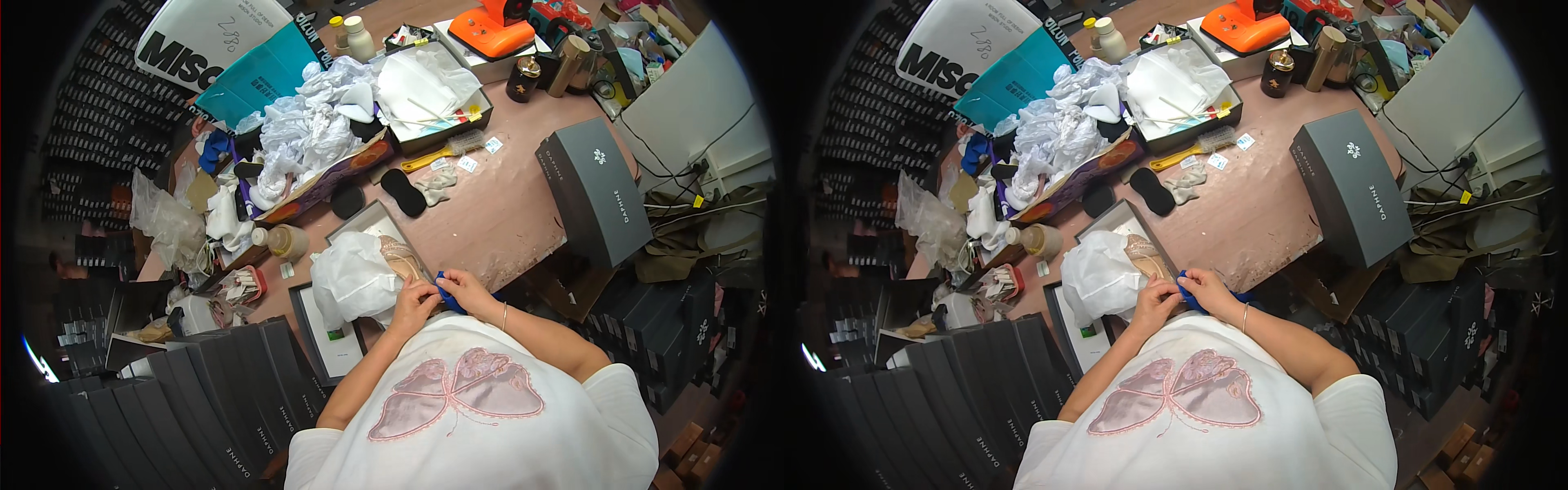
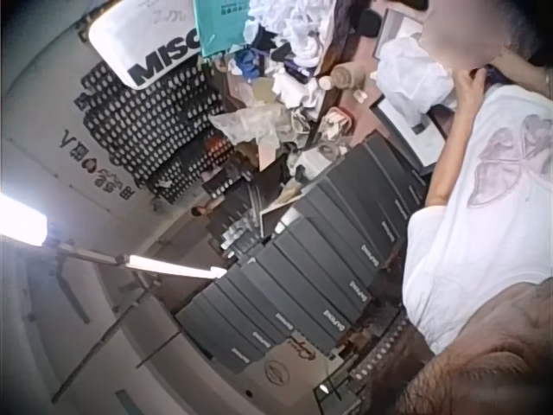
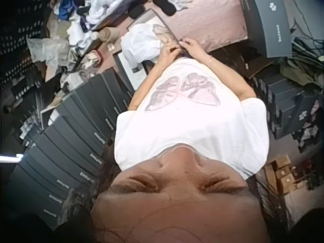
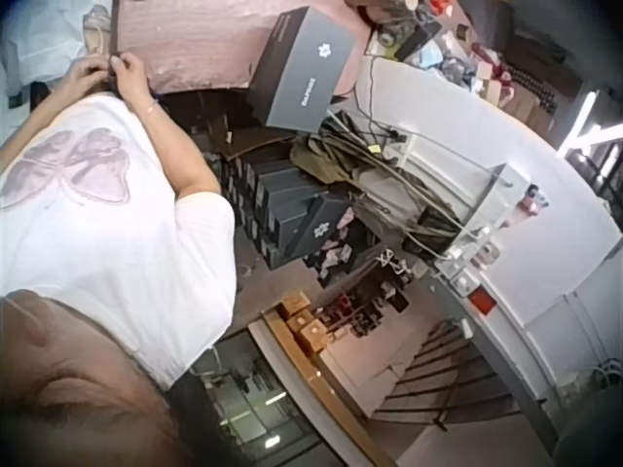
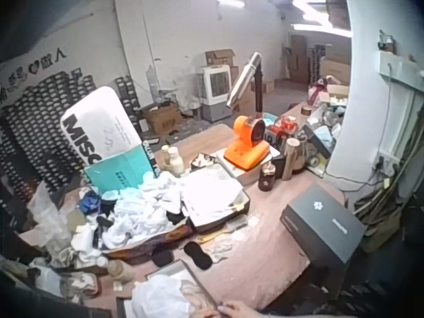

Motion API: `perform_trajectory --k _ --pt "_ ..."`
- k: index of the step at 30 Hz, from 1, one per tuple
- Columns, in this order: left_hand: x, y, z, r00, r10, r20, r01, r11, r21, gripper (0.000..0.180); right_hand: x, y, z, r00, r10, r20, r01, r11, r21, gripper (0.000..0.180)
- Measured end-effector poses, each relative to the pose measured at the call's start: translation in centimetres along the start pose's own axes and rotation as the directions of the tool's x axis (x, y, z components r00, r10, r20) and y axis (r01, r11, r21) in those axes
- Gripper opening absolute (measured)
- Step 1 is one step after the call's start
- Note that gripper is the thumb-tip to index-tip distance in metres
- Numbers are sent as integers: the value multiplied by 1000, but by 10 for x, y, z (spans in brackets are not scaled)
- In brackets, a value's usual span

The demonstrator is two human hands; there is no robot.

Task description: Packing shoes into boxes at a manufacturing station.

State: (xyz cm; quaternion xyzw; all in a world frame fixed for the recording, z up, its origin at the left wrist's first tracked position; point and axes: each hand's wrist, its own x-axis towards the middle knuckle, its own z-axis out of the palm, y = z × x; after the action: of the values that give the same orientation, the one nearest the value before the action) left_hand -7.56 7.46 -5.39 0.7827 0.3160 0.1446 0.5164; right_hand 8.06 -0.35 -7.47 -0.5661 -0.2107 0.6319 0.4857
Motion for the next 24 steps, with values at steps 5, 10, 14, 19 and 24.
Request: perform_trajectory --k 5,10,14,19,24 --pt "7 2 2 955 -297 28 273 831 -485 14 -4 -20 0 985 169 32 -162 848 505 18" --pt "7 7 -3 938 -340 66 316 760 -568 13 -13 -26 -4 996 21 82 -38 977 209 15" --pt "1 -13 0 981 -196 1 184 919 -350 11 -9 -17 0 992 -102 69 105 993 -45 12" --pt "6 -6 1 990 -138 -8 134 974 -181 11 7 8 -1 989 -148 -14 146 984 -98 16" --pt "11 -5 6 992 -124 -27 114 965 -235 9 15 18 -2 997 -16 -74 30 982 188 18"
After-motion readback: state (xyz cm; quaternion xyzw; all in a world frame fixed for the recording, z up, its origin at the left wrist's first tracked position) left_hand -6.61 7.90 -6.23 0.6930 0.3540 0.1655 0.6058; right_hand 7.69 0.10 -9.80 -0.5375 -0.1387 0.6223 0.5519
